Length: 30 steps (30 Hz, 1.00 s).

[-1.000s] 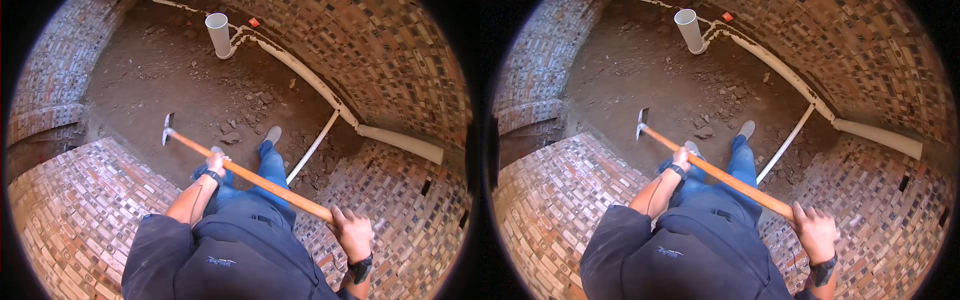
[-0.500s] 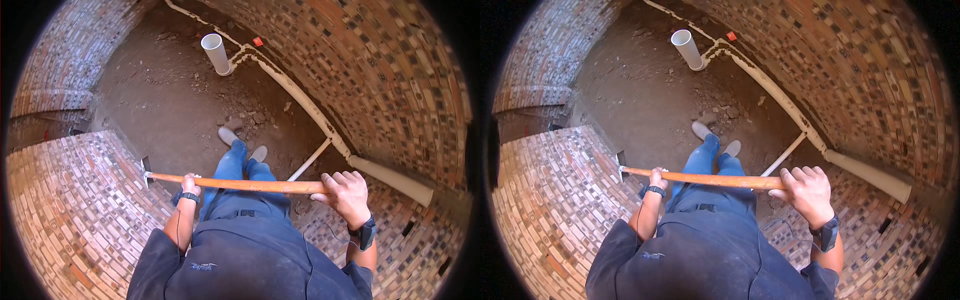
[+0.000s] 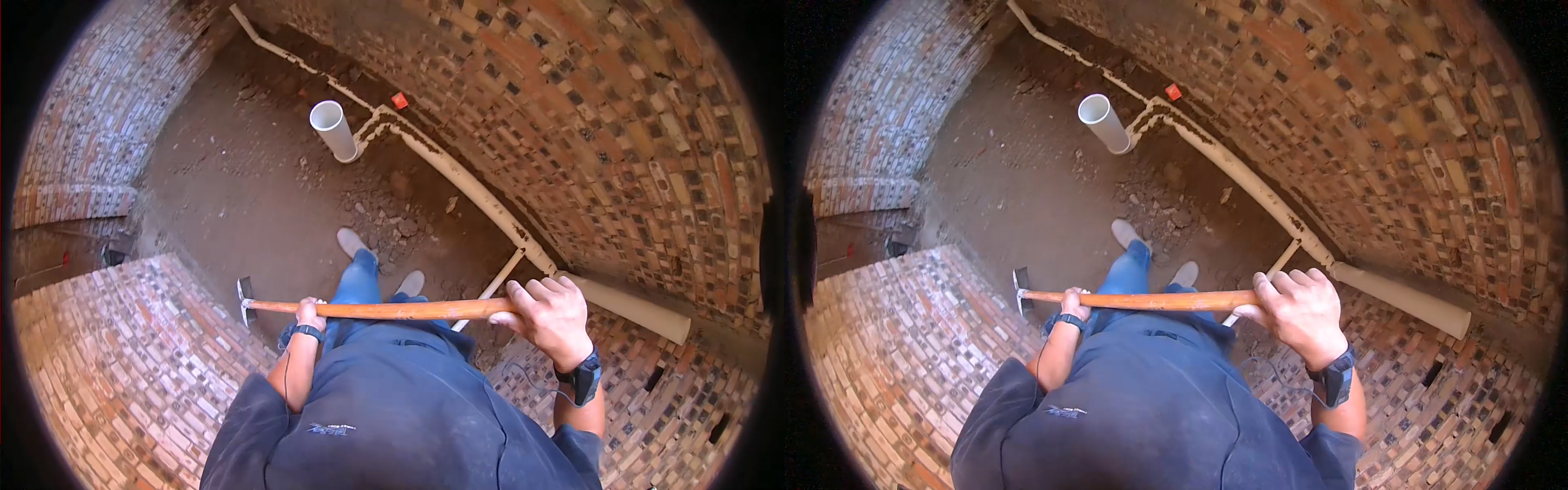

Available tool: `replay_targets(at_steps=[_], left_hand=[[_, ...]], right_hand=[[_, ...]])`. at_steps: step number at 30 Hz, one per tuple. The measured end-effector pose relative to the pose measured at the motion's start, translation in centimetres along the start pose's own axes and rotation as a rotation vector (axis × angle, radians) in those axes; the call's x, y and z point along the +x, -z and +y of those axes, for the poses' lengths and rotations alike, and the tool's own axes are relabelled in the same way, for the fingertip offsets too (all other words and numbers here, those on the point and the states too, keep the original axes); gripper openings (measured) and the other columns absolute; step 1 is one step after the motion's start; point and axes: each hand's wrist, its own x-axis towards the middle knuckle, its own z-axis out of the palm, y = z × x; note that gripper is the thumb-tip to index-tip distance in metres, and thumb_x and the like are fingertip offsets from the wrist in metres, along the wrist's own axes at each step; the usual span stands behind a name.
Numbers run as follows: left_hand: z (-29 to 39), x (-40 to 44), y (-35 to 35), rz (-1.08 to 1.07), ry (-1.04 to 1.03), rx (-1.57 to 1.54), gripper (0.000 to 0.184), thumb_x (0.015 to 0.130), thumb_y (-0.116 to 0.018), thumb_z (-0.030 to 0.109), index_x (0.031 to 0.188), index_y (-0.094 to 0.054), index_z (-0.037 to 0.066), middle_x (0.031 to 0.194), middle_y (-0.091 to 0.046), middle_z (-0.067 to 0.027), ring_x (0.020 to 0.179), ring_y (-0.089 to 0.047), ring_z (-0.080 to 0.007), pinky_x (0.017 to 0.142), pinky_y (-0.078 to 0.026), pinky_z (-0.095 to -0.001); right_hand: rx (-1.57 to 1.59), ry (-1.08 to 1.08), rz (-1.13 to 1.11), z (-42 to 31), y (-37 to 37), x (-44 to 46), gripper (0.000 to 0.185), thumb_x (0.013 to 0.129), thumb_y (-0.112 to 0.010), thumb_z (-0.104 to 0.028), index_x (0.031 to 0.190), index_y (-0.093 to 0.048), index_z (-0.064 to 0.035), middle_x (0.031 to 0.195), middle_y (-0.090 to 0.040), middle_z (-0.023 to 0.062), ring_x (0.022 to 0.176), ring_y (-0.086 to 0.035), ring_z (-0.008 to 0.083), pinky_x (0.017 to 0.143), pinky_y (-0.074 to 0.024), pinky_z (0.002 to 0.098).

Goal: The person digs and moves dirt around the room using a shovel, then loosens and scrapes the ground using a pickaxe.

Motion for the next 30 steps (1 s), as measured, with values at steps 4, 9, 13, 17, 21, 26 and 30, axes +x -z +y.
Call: replay_targets(at_steps=[4, 9, 13, 17, 21, 26, 30], left_hand=[[3.8, 2.2, -5.9, -0.065, 0.007, 0.044, 0.005, 0.088, -0.047, 0.005, 0.083, -0.047, 0.007, 0.069, -0.048, -0.0063, 0.062, -0.051, -0.0201, 0.063, -0.049, -0.0352], [9.5, 3.9, -11.3, -0.09, 0.045, 0.034, 0.006, 0.088, -0.05, 0.007, 0.084, -0.047, 0.007, 0.069, -0.048, -0.0044, 0.063, -0.052, -0.0184, 0.063, -0.049, -0.0334], [12.1, 5.7, -14.0, -0.17, 0.069, 0.008, 0.008, 0.089, -0.047, 0.006, 0.081, -0.046, 0.008, 0.071, -0.048, -0.0054, 0.065, -0.051, -0.0197, 0.067, -0.049, -0.0335], [12.6, 6.8, -17.5, -0.08, 0.057, -0.001, 0.003, 0.088, -0.05, 0.006, 0.086, -0.047, 0.007, 0.075, -0.049, -0.0066, 0.07, -0.053, -0.0208, 0.067, -0.05, -0.0341], [12.9, 8.4, -20.1, -0.03, 0.044, -0.072, 0.007, 0.086, -0.054, 0.006, 0.091, -0.049, 0.005, 0.077, -0.05, -0.0064, 0.072, -0.054, -0.0219, 0.071, -0.052, -0.0376], [15.8, 9.2, -24.0, 0.048, 0.04, -0.208, 0.006, 0.087, -0.053, 0.007, 0.09, -0.048, 0.009, 0.076, -0.049, -0.0046, 0.072, -0.053, -0.0206, 0.07, -0.052, -0.0385], [16.8, 8.1, -26.7, 0.069, -0.012, -0.326, 0.015, 0.083, -0.054, 0.002, 0.097, -0.048, 0.005, 0.081, -0.05, -0.0068, 0.07, -0.056, -0.0216, 0.064, -0.056, -0.0395]], right_hand=[[-0.095, -0.137, 0.134, -0.1, 1.3, 5.7, 0.037, 0.076, -0.071, -0.045, 0.091, -0.067, -0.0105, 0.06, -0.052, 0.0001, 0.054, -0.054, 0.0169, 0.052, -0.0405, 0.0318], [-0.143, -0.045, 0.247, -1.1, 3.7, 12.6, 0.03, 0.076, -0.074, -0.034, 0.093, -0.067, -0.01, 0.059, -0.049, -0.0013, 0.053, -0.053, 0.0157, 0.05, -0.0384, 0.0299], [-0.057, 0.058, 0.343, -0.8, 5.3, 15.9, 0.021, 0.074, -0.075, -0.018, 0.09, -0.066, -0.0074, 0.06, -0.048, -0.0006, 0.05, -0.05, 0.0161, 0.047, -0.0358, 0.0302], [0.101, 0.041, 0.404, 2.4, 5.3, 20.3, 0.022, 0.069, -0.073, -0.005, 0.089, -0.065, -0.0037, 0.06, -0.053, 0.0036, 0.048, -0.051, 0.019, 0.047, -0.039, 0.032], [0.352, 0.122, 0.416, 6.1, 5.4, 26.5, 0.026, 0.065, -0.072, 0.002, 0.089, -0.065, -0.0026, 0.06, -0.053, 0.0063, 0.048, -0.053, 0.0217, 0.046, -0.0413, 0.0328], [0.503, 0.393, 0.484, 10.8, 6.2, 36.3, 0.035, 0.059, -0.067, 0.008, 0.092, -0.064, -0.0015, 0.059, -0.052, 0.0066, 0.047, -0.052, 0.0226, 0.045, -0.041, 0.0323], [0.568, 0.518, 0.452, 14.3, 5.8, 43.0, 0.034, 0.062, -0.064, 0.01, 0.094, -0.064, -0.0012, 0.061, -0.055, 0.0059, 0.048, -0.052, 0.0225, 0.045, -0.0417, 0.0319]])
